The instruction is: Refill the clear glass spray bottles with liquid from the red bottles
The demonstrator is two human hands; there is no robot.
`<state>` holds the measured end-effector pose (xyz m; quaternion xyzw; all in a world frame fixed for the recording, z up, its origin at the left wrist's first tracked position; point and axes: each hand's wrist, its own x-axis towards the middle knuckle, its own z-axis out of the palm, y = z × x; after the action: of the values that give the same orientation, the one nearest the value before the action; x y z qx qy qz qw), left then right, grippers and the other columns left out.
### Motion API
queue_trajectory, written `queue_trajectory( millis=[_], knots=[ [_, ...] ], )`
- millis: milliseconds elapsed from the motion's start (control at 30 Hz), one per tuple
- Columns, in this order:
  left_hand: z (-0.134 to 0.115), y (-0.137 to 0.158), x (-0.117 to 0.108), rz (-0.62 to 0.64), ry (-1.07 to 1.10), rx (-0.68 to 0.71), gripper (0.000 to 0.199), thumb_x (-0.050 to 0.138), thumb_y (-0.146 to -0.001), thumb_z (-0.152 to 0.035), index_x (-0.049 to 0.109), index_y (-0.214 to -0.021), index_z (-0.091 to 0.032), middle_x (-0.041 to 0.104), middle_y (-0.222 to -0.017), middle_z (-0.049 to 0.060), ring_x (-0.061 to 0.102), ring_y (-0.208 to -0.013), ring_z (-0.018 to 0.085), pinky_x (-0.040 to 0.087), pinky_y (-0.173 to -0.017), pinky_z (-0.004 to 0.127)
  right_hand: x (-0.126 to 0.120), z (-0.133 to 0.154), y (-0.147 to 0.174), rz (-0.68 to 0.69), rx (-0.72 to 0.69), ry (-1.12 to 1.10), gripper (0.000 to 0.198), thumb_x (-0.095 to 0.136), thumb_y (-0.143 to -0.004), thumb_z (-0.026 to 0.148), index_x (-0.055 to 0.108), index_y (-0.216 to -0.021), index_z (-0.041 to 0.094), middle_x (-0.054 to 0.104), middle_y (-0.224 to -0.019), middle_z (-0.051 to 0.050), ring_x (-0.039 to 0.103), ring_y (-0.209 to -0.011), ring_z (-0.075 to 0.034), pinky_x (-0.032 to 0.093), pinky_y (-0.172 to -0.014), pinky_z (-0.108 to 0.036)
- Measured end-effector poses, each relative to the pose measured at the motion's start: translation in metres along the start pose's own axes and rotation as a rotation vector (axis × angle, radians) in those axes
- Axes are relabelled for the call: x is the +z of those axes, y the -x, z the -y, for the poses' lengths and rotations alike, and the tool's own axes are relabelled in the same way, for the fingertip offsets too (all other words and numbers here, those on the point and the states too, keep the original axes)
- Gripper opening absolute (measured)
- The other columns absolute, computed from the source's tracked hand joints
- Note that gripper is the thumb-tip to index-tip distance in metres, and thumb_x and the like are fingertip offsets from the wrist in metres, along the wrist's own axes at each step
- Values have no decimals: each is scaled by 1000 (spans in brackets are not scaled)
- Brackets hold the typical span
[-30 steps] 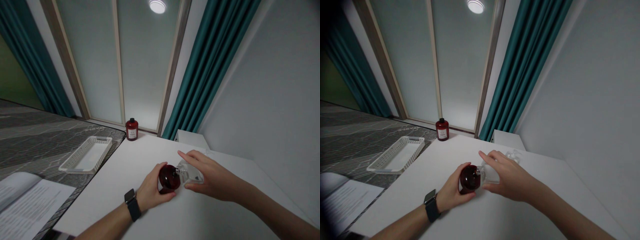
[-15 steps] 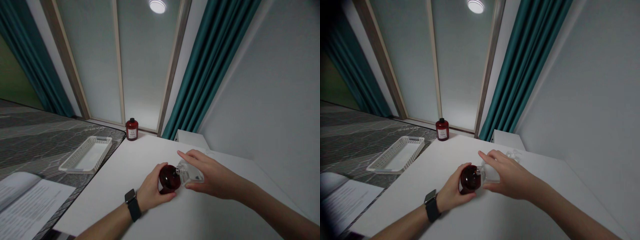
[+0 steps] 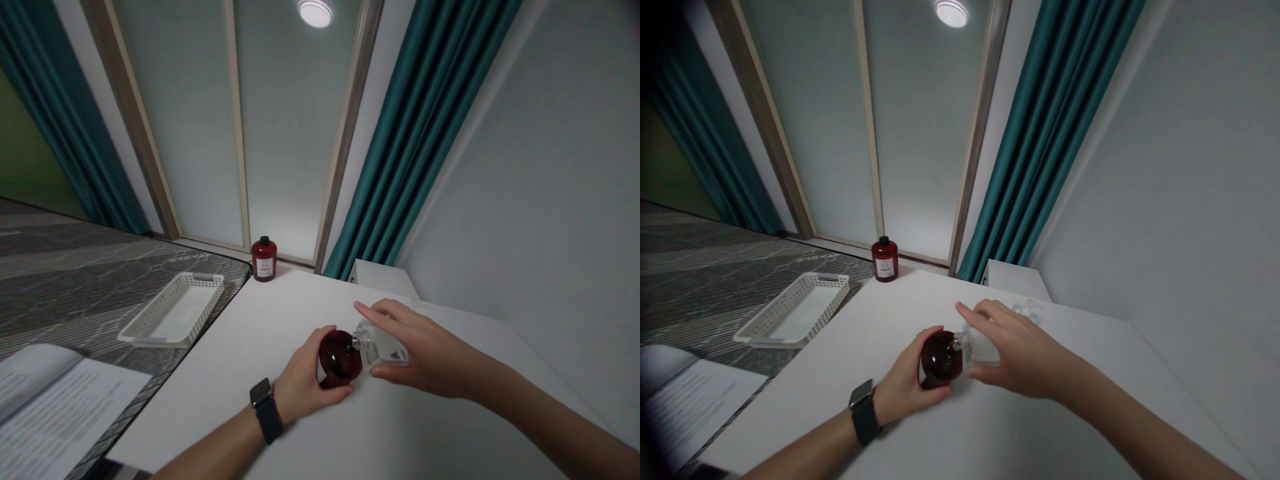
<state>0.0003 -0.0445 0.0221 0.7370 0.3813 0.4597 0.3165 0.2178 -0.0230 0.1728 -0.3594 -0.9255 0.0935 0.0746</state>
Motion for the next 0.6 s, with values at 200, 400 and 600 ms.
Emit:
queue_trajectory(
  millis=[200, 400, 600],
  knots=[
    [1, 0, 0, 7, -11, 8, 84, 79, -69, -29, 33, -138, -20, 52, -137, 14, 54, -124, 32, 43, -108, 51, 0, 0, 0, 4, -1, 22, 87, 76, -76, 25, 32, -151, 24, 56, -130, -13, 57, -115, -28, 50, -96, -44],
    [3, 0, 1, 15, -6, 2, 85, 79, -68, -29, 33, -139, -21, 51, -138, 14, 52, -126, 32, 41, -110, 51, 0, -1, 0, -7, -9, 38, 87, 77, -76, 26, 34, -151, 23, 57, -129, -14, 57, -115, -28, 51, -96, -45],
    [5, 0, 0, 23, -8, -2, 86, 79, -68, -30, 33, -140, -21, 51, -139, 14, 53, -126, 32, 41, -109, 51, 1, -1, 1, -3, -21, 64, 87, 78, -75, 25, 34, -150, 21, 57, -128, -15, 57, -114, -28, 51, -95, -45]
  ],
)
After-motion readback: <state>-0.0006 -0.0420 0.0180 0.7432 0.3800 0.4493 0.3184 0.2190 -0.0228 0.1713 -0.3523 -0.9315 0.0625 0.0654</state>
